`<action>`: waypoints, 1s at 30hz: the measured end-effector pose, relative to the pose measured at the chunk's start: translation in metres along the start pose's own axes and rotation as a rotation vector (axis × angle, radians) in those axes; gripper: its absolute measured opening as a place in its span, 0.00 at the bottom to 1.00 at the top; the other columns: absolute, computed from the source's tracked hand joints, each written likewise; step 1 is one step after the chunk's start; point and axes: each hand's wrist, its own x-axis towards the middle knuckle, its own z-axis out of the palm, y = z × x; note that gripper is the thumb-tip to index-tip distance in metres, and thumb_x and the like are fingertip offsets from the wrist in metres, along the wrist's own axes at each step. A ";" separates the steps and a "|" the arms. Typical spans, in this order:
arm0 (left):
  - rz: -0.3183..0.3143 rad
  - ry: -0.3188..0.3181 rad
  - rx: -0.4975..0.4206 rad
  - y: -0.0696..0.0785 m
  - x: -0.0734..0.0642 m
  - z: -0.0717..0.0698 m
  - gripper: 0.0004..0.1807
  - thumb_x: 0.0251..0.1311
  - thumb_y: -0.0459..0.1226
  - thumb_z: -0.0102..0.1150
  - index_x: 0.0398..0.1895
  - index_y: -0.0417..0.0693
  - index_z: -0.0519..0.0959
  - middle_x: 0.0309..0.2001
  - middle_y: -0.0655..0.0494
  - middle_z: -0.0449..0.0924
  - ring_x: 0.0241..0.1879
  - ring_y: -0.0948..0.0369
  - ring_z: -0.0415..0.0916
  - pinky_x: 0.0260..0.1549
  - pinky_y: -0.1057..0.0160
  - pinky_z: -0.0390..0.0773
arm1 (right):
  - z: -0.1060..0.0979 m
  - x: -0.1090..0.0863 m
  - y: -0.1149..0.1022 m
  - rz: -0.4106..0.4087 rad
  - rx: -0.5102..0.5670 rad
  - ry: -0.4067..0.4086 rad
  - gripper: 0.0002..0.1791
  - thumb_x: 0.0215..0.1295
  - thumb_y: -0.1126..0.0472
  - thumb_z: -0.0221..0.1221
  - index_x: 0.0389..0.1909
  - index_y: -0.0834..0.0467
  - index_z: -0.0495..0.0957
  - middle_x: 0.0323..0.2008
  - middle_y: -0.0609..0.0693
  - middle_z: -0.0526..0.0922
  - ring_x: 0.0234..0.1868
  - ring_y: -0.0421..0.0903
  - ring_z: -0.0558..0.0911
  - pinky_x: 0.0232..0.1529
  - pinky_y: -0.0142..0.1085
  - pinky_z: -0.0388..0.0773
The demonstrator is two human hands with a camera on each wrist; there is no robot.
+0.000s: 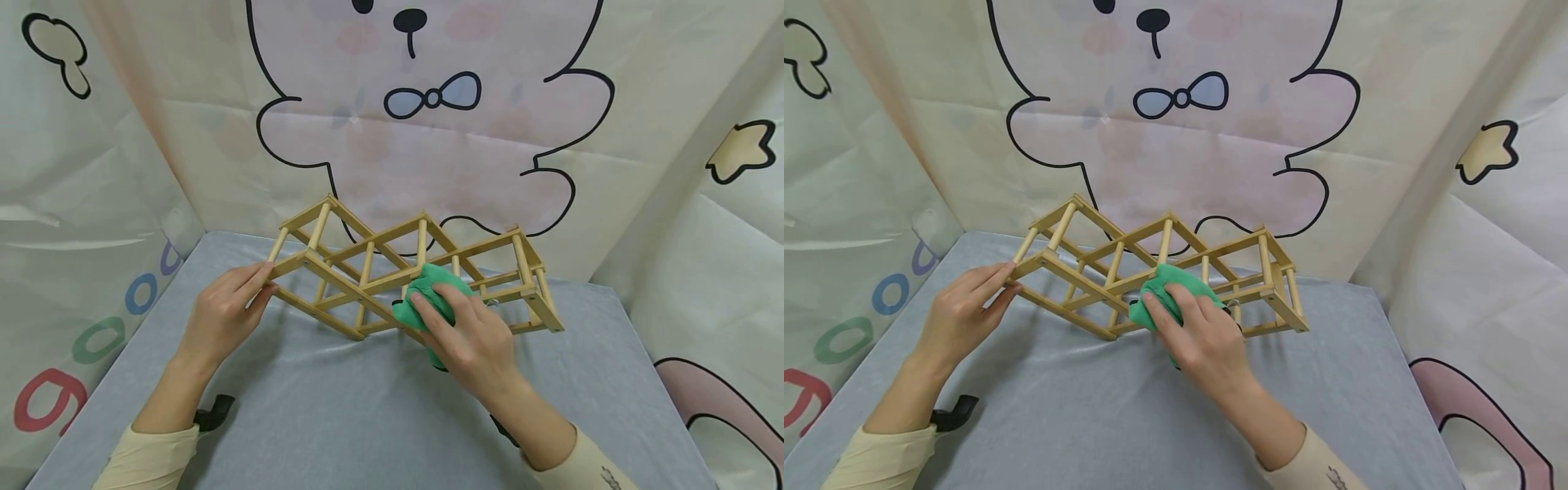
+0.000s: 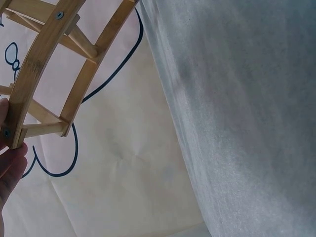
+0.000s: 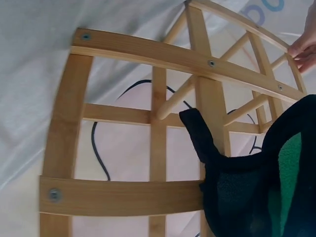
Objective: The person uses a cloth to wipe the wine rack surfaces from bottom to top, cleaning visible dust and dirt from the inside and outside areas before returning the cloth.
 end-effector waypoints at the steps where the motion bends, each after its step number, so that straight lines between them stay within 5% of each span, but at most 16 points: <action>1: -0.001 0.001 0.000 0.000 0.000 0.000 0.27 0.50 0.24 0.75 0.57 0.31 0.84 0.46 0.38 0.87 0.38 0.41 0.85 0.35 0.44 0.86 | 0.001 0.002 -0.001 -0.003 0.004 0.003 0.15 0.77 0.52 0.63 0.52 0.56 0.88 0.47 0.60 0.85 0.32 0.55 0.85 0.29 0.46 0.89; 5: 0.005 0.012 0.008 0.000 0.001 -0.001 0.18 0.70 0.36 0.67 0.57 0.32 0.85 0.45 0.39 0.87 0.37 0.42 0.85 0.33 0.45 0.86 | 0.005 0.011 -0.004 -0.016 0.014 0.014 0.15 0.76 0.51 0.64 0.52 0.55 0.89 0.46 0.59 0.85 0.35 0.53 0.86 0.31 0.46 0.89; 8: 0.012 0.017 0.014 0.000 0.002 -0.001 0.22 0.81 0.44 0.54 0.57 0.32 0.85 0.44 0.39 0.88 0.36 0.42 0.85 0.33 0.45 0.86 | 0.009 0.013 -0.005 -0.024 0.012 0.008 0.14 0.77 0.52 0.63 0.52 0.55 0.88 0.46 0.59 0.85 0.33 0.53 0.85 0.27 0.45 0.88; 13: 0.009 0.008 0.010 0.000 0.003 -0.001 0.18 0.70 0.34 0.67 0.57 0.32 0.84 0.45 0.38 0.87 0.37 0.41 0.85 0.34 0.44 0.86 | 0.015 0.012 -0.008 -0.034 -0.004 -0.012 0.12 0.74 0.59 0.61 0.52 0.56 0.88 0.46 0.59 0.85 0.29 0.52 0.82 0.23 0.40 0.85; 18: -0.004 0.004 0.017 0.000 0.003 -0.003 0.28 0.47 0.23 0.77 0.57 0.31 0.85 0.45 0.38 0.88 0.37 0.41 0.85 0.34 0.44 0.87 | 0.025 0.013 -0.015 -0.046 -0.014 -0.039 0.12 0.74 0.61 0.60 0.52 0.55 0.88 0.46 0.59 0.86 0.28 0.50 0.81 0.21 0.35 0.82; 23: -0.005 0.002 0.022 0.000 0.002 -0.003 0.29 0.46 0.23 0.78 0.56 0.31 0.85 0.44 0.39 0.88 0.37 0.42 0.85 0.34 0.45 0.86 | 0.036 0.012 -0.021 -0.048 -0.021 -0.058 0.10 0.75 0.62 0.61 0.51 0.54 0.88 0.45 0.57 0.86 0.28 0.49 0.81 0.21 0.34 0.80; 30: 0.002 0.000 0.007 0.001 0.002 -0.002 0.30 0.46 0.23 0.78 0.57 0.32 0.84 0.45 0.39 0.88 0.38 0.42 0.85 0.35 0.44 0.87 | 0.049 0.004 -0.031 -0.050 0.007 -0.187 0.13 0.81 0.64 0.55 0.54 0.54 0.86 0.48 0.56 0.85 0.33 0.50 0.83 0.23 0.35 0.82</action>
